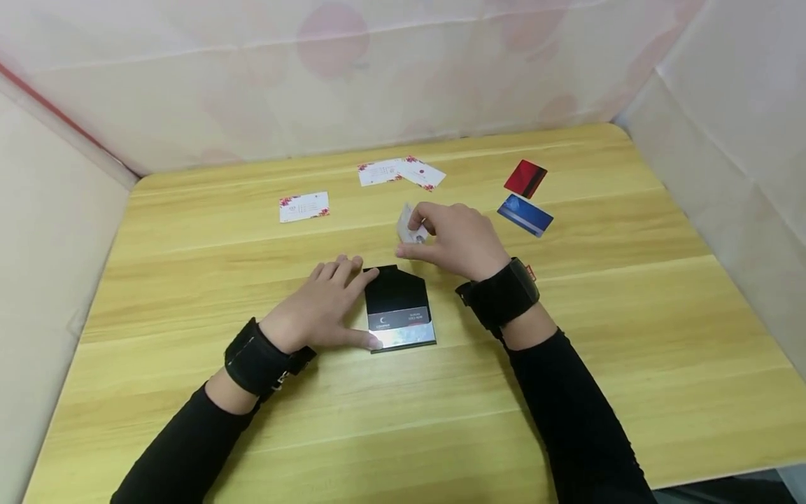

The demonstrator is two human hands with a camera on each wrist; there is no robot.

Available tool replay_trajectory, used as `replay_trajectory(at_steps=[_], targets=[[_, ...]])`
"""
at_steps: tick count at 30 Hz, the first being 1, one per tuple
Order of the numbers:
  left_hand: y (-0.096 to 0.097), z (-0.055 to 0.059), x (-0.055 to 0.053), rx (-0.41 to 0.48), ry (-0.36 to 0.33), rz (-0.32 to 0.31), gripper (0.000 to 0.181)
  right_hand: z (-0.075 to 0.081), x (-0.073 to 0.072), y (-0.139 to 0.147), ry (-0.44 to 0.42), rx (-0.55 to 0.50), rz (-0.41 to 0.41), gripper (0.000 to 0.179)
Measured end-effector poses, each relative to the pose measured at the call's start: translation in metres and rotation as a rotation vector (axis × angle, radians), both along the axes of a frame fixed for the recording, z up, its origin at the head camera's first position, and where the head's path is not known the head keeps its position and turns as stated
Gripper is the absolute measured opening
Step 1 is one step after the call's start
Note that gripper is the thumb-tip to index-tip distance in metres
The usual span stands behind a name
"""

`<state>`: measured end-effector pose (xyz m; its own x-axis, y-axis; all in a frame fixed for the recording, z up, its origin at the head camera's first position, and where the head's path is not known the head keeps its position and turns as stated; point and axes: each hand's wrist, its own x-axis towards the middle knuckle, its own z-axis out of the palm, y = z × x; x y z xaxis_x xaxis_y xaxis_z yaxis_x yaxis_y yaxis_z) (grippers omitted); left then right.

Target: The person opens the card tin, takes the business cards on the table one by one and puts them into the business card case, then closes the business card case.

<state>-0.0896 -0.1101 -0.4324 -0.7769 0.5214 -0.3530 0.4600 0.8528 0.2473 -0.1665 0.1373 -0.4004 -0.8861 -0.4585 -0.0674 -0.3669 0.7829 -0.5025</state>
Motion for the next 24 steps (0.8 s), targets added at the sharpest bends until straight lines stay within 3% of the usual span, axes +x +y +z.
replay_trajectory(at_steps=[6,13,19,24], targets=[[-0.001,0.0,0.0,-0.007,-0.001,0.003,0.117,0.001,0.0,-0.003,-0.012,0.034,0.092,0.015],[0.0,0.0,-0.002,-0.012,0.024,-0.005,0.117,0.003,-0.001,-0.004,-0.06,0.005,0.185,0.042],[0.0,0.001,-0.003,-0.021,0.02,-0.015,0.118,0.003,0.003,-0.008,-0.11,0.023,0.285,0.018],[0.0,0.0,-0.002,-0.023,0.017,-0.011,0.118,-0.001,0.007,-0.014,-0.199,0.043,0.399,0.014]])
